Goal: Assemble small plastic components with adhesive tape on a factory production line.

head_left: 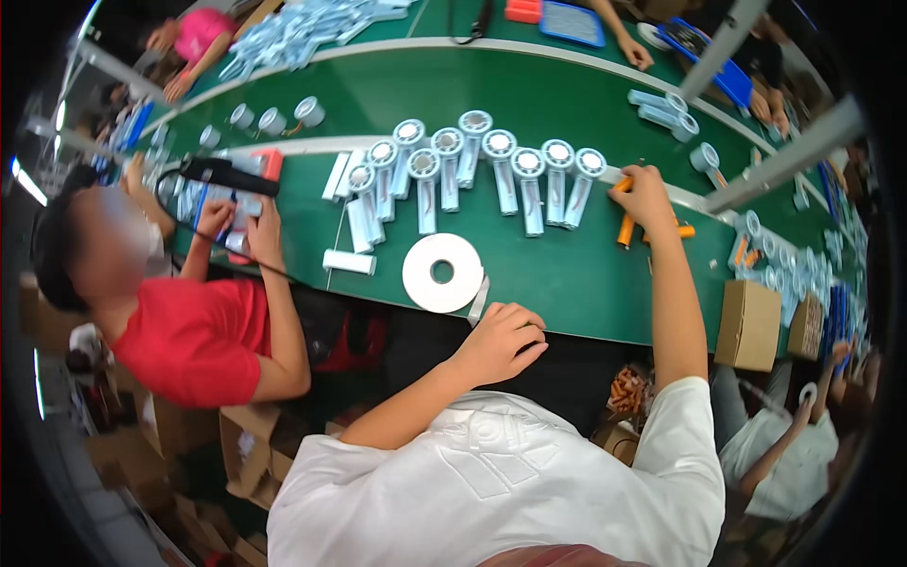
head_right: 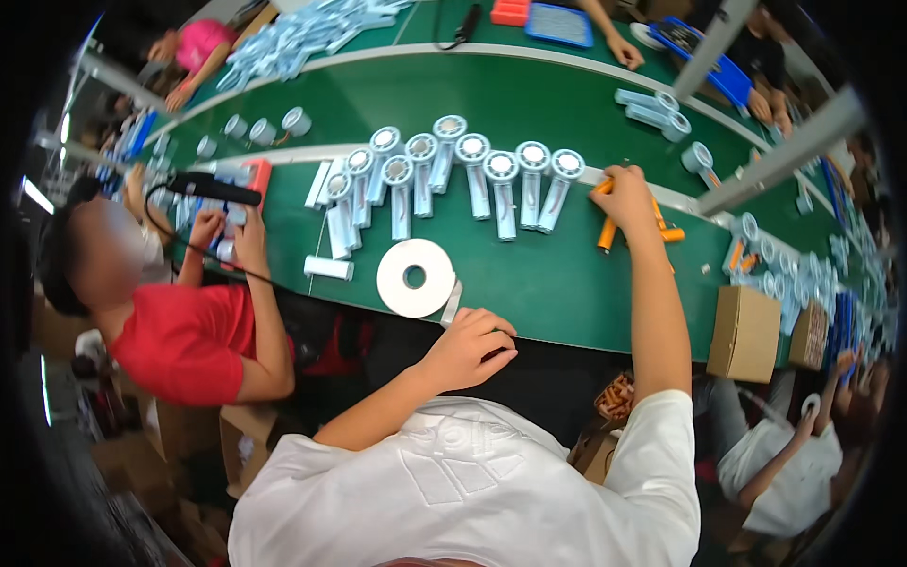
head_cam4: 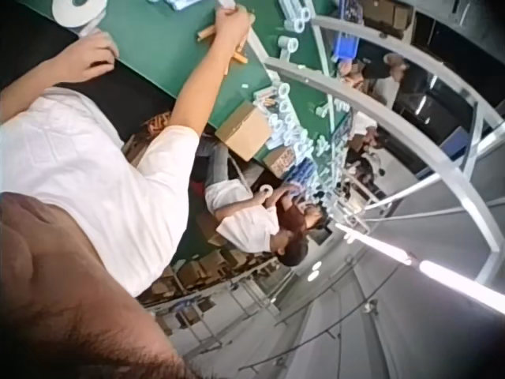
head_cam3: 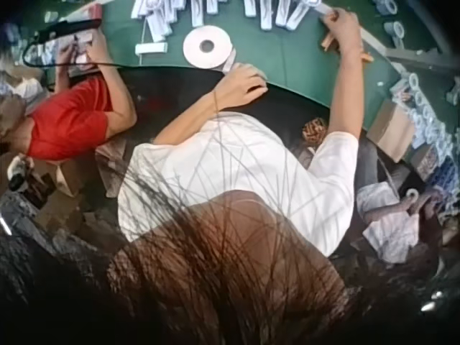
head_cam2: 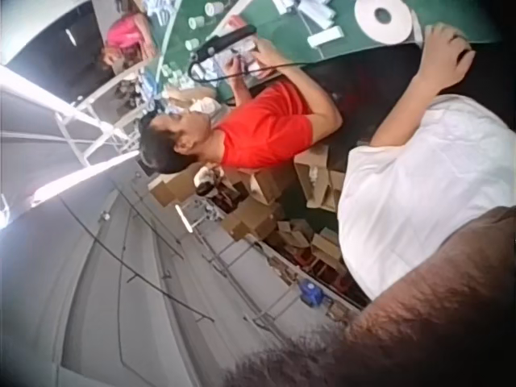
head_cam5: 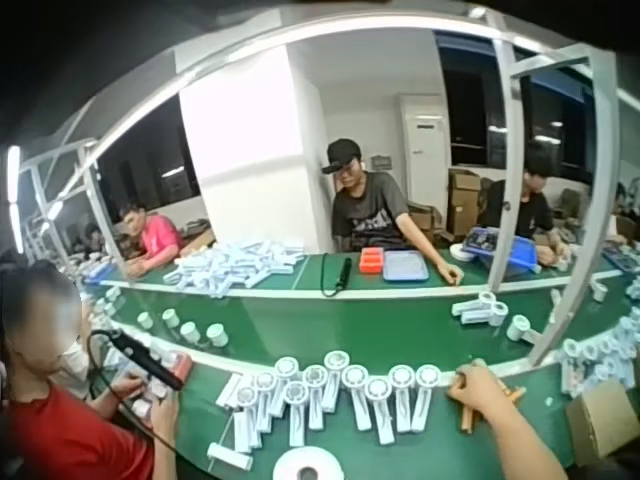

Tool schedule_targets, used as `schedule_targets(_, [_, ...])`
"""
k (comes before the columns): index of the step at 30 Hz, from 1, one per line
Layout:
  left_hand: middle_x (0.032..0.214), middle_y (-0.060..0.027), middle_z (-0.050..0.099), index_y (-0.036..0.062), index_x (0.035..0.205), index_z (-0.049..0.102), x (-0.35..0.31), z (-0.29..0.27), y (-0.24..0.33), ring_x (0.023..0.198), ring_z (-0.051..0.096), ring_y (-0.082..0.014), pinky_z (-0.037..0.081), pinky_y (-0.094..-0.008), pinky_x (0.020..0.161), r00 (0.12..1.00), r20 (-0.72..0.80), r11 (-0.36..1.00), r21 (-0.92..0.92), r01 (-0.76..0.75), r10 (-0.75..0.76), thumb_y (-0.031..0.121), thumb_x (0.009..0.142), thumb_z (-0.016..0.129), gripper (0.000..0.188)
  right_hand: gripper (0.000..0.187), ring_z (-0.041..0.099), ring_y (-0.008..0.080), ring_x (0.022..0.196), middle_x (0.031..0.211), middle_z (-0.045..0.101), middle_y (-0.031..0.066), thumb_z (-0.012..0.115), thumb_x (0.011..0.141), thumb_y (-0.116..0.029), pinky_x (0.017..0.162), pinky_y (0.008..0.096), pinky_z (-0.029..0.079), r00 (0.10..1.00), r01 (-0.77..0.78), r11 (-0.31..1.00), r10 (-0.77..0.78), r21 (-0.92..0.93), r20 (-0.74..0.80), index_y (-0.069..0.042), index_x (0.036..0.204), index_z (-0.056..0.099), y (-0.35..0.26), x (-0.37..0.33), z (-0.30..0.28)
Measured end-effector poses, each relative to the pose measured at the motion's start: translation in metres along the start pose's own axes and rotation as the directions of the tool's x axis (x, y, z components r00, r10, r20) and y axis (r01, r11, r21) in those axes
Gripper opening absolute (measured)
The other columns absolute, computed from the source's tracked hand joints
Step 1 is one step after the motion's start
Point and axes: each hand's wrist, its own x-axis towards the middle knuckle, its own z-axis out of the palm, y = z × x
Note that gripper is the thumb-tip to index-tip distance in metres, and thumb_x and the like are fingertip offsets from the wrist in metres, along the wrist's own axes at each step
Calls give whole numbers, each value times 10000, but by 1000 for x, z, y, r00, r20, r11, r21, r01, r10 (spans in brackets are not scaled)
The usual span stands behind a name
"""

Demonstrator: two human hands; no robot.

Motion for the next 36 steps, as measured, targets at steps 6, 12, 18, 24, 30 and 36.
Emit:
schedule_targets(6, [1154, -53, 693, 36, 1156, 698, 17, -6, -10, 991, 633, -166, 497, -291, 911, 859, 65, 427, -848, 316, -507, 122, 1026, 675, 158, 590, 623, 258, 1190, 1359, 637, 115, 884, 759, -168, 995, 389, 499, 828, 469, 812, -266, 348, -494, -89, 1303, 671, -66, -95, -30])
schedule_targets(12, [1135, -91, 698, 6, 1303, 667, 32, -10, -4, 979, 662, -174, 535, -277, 860, 881, 209, 68, -963, 261, -425, 56, 981, 723, 331, 1083, 575, 340, 1299, 1374, 637, 130, 979, 629, -91, 1064, 438, 471, 734, 655, 414, -546, 632, -403, -157, 1521, 368, -124, -210, 4])
schedule_targets(18, [1037, -81, 698, 5, 1226, 735, 9, -33, 2, 898, 679, -159, 544, -241, 810, 945, -41, 760, -606, 235, -325, 45, 908, 801, 327, 484, 612, 254, 1102, 1219, 660, 102, 822, 875, -62, 945, 321, 497, 985, 85, 308, -168, 948, -34, -49, 1293, 579, -136, -237, 9])
schedule_targets(24, [988, -71, 684, -1, 1141, 781, -6, -37, 2, 812, 654, -157, 540, -227, 772, 895, -191, 752, -626, 206, -404, 49, 860, 843, 292, 94, 586, 190, 924, 1076, 647, 99, 650, 1019, -60, 863, 288, 495, 997, -22, 358, -62, 933, 48, -11, 1099, 651, -159, -239, 7])
schedule_targets(30, [1087, -72, 639, -13, 1230, 743, -23, -44, 9, 818, 640, -142, 577, -231, 789, 893, -214, 765, -614, 193, -397, 2, 920, 772, 312, 130, 499, 127, 752, 905, 535, 55, 531, 1089, -147, 660, 251, 417, 933, -355, -405, -219, 843, 287, -50, 1011, 569, -174, -239, 14])
schedule_targets(36, [1134, -71, 606, -12, 1243, 734, -31, -52, 14, 895, 624, -134, 558, -229, 784, 895, -243, 753, -642, 142, -375, 5, 932, 753, 312, 230, 354, 71, 580, 893, 521, 39, 636, 957, -16, 528, 196, 302, 910, -194, 141, -343, 971, 232, -80, 1175, 599, -164, -243, -6])
